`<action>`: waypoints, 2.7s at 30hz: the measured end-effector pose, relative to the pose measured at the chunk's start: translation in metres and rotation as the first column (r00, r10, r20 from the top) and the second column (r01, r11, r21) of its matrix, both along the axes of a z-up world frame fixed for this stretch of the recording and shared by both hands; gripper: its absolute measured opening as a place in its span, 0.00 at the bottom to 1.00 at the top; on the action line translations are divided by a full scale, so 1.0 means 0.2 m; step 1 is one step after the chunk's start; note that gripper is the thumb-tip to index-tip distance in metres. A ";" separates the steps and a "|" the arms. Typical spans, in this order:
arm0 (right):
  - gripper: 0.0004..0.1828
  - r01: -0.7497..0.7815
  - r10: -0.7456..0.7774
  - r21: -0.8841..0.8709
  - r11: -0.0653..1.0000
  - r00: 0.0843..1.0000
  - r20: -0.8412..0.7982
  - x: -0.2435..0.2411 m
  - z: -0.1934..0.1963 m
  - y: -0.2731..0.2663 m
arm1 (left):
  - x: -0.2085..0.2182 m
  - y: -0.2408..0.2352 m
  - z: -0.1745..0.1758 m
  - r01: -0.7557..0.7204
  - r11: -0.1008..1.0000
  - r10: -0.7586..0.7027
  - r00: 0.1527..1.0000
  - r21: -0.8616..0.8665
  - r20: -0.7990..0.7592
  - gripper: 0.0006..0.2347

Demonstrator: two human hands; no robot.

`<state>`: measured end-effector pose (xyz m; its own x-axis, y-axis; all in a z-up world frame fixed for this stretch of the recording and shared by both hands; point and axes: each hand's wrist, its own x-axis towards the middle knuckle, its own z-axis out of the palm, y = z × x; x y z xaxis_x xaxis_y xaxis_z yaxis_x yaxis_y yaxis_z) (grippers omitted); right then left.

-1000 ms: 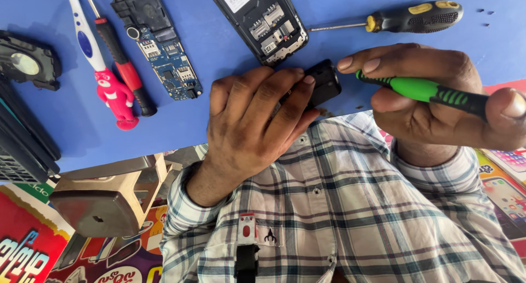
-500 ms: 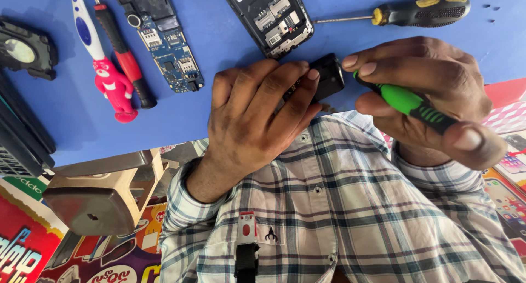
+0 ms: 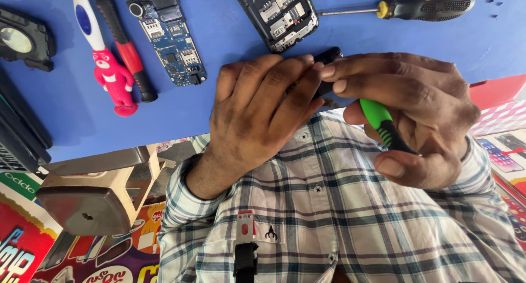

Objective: The person uses a screwdriver to remove screws from the back of a mobile phone. They then use a prying tool to separate the back cover from the phone body, exposing the internal components.

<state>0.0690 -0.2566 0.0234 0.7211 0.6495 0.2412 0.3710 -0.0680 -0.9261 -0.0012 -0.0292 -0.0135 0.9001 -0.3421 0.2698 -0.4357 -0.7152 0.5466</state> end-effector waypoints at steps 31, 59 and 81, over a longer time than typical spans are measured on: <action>0.17 -0.203 0.205 0.082 0.976 0.979 -0.011 0.08 0.02 0.02 | 0.04 0.02 0.01 0.019 0.994 -0.011 0.998 -0.111 0.066 0.09; 0.22 -0.499 0.448 0.029 0.866 0.800 0.399 0.28 -0.03 -0.03 | 0.03 0.03 0.00 0.034 0.995 -0.026 0.996 -0.094 0.083 0.09; 0.16 -0.385 0.341 0.096 0.918 0.890 0.302 0.22 -0.04 -0.12 | 0.06 -0.02 0.02 0.001 0.999 0.003 0.995 -0.041 0.103 0.21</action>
